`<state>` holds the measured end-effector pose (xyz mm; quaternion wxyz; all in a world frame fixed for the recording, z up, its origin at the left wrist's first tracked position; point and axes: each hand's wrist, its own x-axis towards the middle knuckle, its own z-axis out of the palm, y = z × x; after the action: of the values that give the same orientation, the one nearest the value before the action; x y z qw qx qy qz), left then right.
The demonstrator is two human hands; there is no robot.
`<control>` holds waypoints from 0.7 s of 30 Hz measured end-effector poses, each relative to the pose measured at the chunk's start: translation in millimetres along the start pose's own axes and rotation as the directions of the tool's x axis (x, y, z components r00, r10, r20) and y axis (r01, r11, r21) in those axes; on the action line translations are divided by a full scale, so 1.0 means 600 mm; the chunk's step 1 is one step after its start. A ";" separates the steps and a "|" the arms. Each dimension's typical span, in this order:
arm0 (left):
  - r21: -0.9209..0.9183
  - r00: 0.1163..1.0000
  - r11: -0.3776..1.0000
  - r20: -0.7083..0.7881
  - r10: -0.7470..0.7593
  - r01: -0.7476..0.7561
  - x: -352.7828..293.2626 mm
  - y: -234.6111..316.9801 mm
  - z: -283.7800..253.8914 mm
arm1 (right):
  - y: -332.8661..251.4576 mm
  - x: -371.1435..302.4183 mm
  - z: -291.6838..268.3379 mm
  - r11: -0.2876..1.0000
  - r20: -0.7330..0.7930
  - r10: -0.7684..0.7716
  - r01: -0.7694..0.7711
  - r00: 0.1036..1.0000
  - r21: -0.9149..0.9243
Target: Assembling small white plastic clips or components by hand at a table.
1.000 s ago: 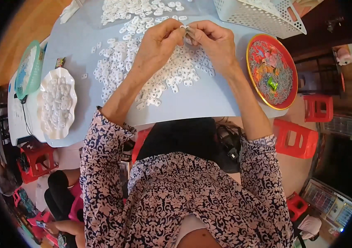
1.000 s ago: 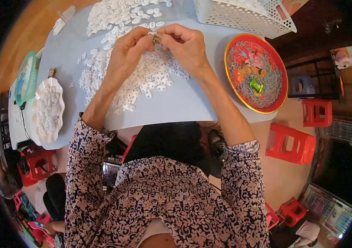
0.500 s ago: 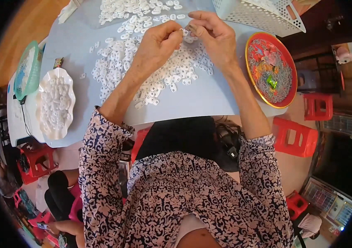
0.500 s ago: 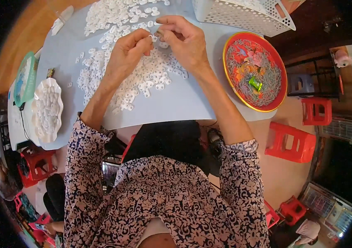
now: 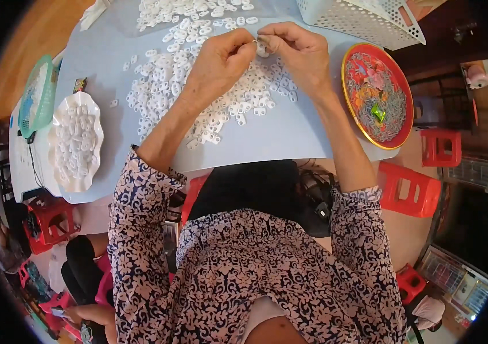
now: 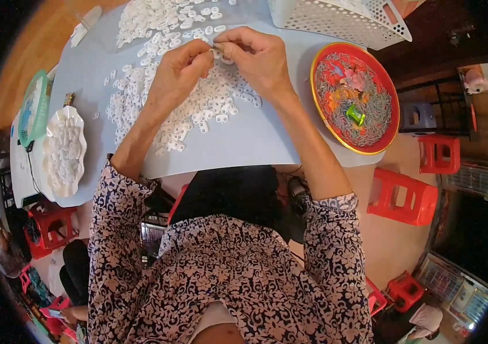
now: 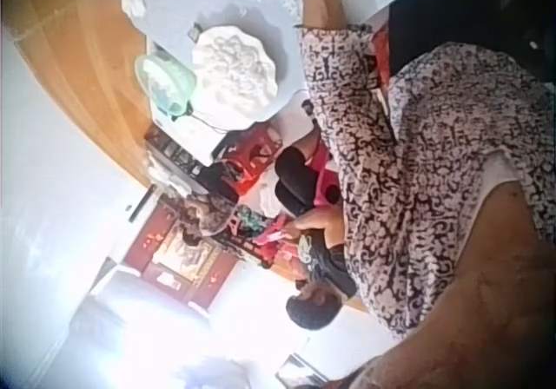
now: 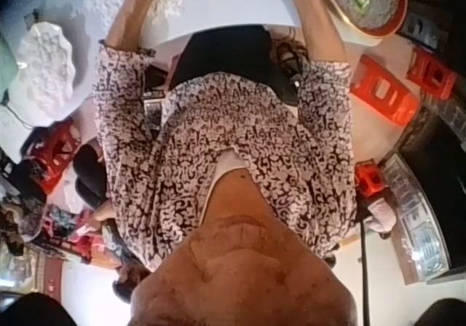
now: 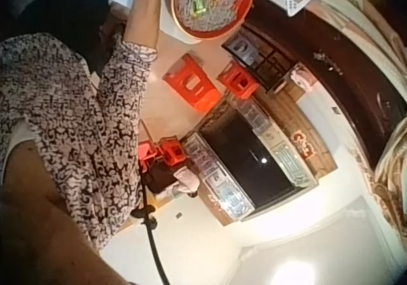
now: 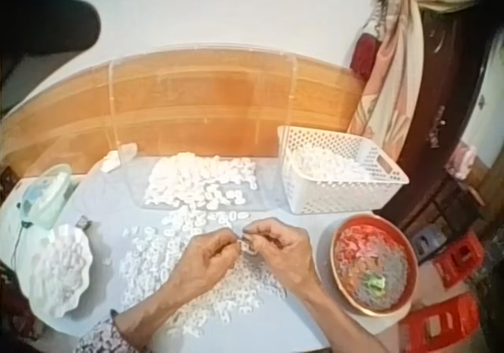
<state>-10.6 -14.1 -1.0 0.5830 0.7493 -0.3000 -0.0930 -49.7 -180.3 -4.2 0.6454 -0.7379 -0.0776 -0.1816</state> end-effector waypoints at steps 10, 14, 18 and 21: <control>0.014 1.000 1.000 0.006 0.002 -0.002 -0.001 -0.003 -0.002 | 0.005 0.001 -0.014 0.995 0.108 0.090 -0.086 0.990 -0.043; 0.018 1.000 1.000 0.009 -0.016 0.016 -0.001 0.001 -0.003 | 0.003 0.002 -0.008 0.999 0.089 0.026 -0.030 0.996 0.045; 0.027 0.999 0.999 0.025 -0.019 0.019 0.000 0.003 -0.003 | -0.001 0.001 -0.008 0.999 0.072 0.035 -0.033 0.997 -0.021; -0.035 0.999 0.999 0.031 0.004 -0.003 0.002 -0.006 -0.003 | -0.002 0.000 -0.007 0.999 0.085 -0.001 0.005 0.996 -0.048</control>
<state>-7.8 -12.7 -3.5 0.5914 0.7369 -0.3087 -0.1090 -50.6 -184.0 -2.4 0.6231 -0.7602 -0.1017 -0.1531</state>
